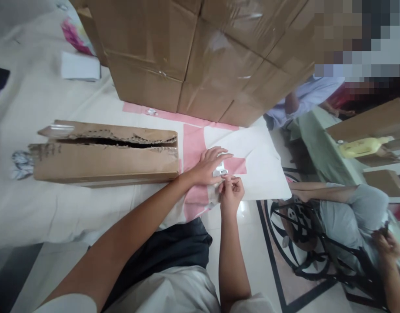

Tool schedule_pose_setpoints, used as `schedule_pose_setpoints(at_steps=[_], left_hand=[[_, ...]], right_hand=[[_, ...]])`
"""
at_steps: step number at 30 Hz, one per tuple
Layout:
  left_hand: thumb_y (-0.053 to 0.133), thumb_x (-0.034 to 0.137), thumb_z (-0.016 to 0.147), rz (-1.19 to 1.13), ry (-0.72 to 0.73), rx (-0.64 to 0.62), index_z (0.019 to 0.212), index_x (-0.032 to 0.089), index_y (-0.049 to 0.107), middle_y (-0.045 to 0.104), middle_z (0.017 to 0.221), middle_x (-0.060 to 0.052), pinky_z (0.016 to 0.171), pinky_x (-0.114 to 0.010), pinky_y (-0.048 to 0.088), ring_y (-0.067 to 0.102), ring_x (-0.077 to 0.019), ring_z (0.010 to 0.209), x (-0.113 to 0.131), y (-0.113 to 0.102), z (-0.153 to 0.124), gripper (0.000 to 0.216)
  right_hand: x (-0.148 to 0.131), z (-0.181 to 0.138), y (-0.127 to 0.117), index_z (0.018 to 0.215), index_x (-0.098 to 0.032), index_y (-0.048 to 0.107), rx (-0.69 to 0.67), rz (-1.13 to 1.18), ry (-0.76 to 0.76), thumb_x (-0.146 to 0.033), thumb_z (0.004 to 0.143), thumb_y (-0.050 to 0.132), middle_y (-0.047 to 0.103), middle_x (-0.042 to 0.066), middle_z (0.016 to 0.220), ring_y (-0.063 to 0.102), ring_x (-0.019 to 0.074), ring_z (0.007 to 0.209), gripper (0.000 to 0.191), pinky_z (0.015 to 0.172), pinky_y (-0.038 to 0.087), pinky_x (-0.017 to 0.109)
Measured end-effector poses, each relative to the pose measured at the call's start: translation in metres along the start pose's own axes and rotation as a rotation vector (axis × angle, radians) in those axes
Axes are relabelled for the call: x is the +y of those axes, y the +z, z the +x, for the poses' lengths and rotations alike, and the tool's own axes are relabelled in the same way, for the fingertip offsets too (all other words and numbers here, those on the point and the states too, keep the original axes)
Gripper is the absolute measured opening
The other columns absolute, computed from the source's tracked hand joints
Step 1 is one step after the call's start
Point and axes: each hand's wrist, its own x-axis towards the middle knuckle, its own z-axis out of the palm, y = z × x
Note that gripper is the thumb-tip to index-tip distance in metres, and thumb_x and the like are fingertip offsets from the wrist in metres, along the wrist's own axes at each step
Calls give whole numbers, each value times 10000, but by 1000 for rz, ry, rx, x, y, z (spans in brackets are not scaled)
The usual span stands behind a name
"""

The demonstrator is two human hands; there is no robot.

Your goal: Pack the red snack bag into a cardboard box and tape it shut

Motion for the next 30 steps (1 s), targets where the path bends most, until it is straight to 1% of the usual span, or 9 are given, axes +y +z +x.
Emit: schedule_pose_setpoints(at_steps=[2, 5, 8, 11, 16, 20, 24, 27, 30], left_hand=[[625, 267, 825, -106, 65, 64, 1424, 211, 518, 523, 1475, -130, 1156, -457, 329, 438, -290, 1404, 14, -10, 1, 610], [584, 255, 871, -176, 154, 118, 1306, 195, 596, 623, 1335, -119, 1094, -436, 400, 557, -271, 1262, 39, -26, -5, 439], [553, 297, 958, -186, 154, 130, 1212, 210, 643, 690, 1170, -90, 1006, -385, 468, 631, -238, 1112, 60, -46, -28, 283], [573, 300, 980, -145, 77, 152, 1079, 198, 674, 701, 960, -47, 858, -305, 503, 651, -180, 886, 78, -70, -64, 175], [614, 282, 973, -33, -136, 142, 1119, 206, 646, 616, 761, 38, 690, -220, 460, 584, -109, 684, 109, -98, -122, 167], [603, 306, 978, -18, -317, 230, 1068, 202, 628, 520, 668, 72, 598, -206, 397, 499, -87, 583, 128, -101, -149, 140], [609, 361, 981, -131, -497, 271, 1189, 203, 602, 476, 650, 82, 586, -207, 379, 469, -96, 586, 141, -101, -163, 262], [597, 385, 993, -173, -508, 252, 1013, 201, 642, 529, 680, 57, 590, -207, 383, 487, -96, 610, 149, -103, -167, 190], [603, 342, 993, -40, -397, 286, 915, 201, 651, 612, 735, 35, 585, -204, 390, 524, -92, 623, 159, -105, -167, 169]], right_hand=[[-9, -2, -4, 808, -201, 502, -10, -58, -52, -419, 901, 742, 720, 46, 1127, 513, 27, 466, 338, 447, 385, 204], [-27, -8, -9, 857, -201, 566, -106, -178, -141, -404, 931, 706, 586, 96, 1391, 568, 53, 578, 258, 516, 470, 249], [-46, -18, -8, 837, -211, 589, -198, -309, -265, -404, 966, 650, 572, 114, 1342, 659, 169, 858, 241, 669, 544, 314], [-59, -35, 3, 886, -227, 603, -354, -370, -379, -361, 997, 602, 572, 139, 1266, 613, 261, 1132, 174, 743, 545, 344], [-63, -67, 32, 1003, -245, 561, -639, -267, -455, -268, 1026, 548, 519, 147, 1358, 612, 235, 1089, 35, 690, 513, 319], [-69, -82, 45, 1012, -248, 532, -726, -225, -501, -225, 1038, 509, 535, 147, 1314, 579, 260, 1216, 42, 844, 542, 382], [-81, -88, 43, 1003, -241, 526, -765, -257, -546, -178, 1033, 497, 529, 157, 1320, 539, 269, 1315, 75, 960, 536, 426], [-91, -91, 38, 1018, -231, 546, -752, -300, -612, -151, 1019, 505, 530, 156, 1290, 557, 272, 1300, 89, 968, 534, 428], [-103, -98, 34, 1025, -218, 567, -699, -356, -564, -181, 1007, 547, 497, 163, 1359, 661, 214, 1011, 45, 885, 550, 408]])
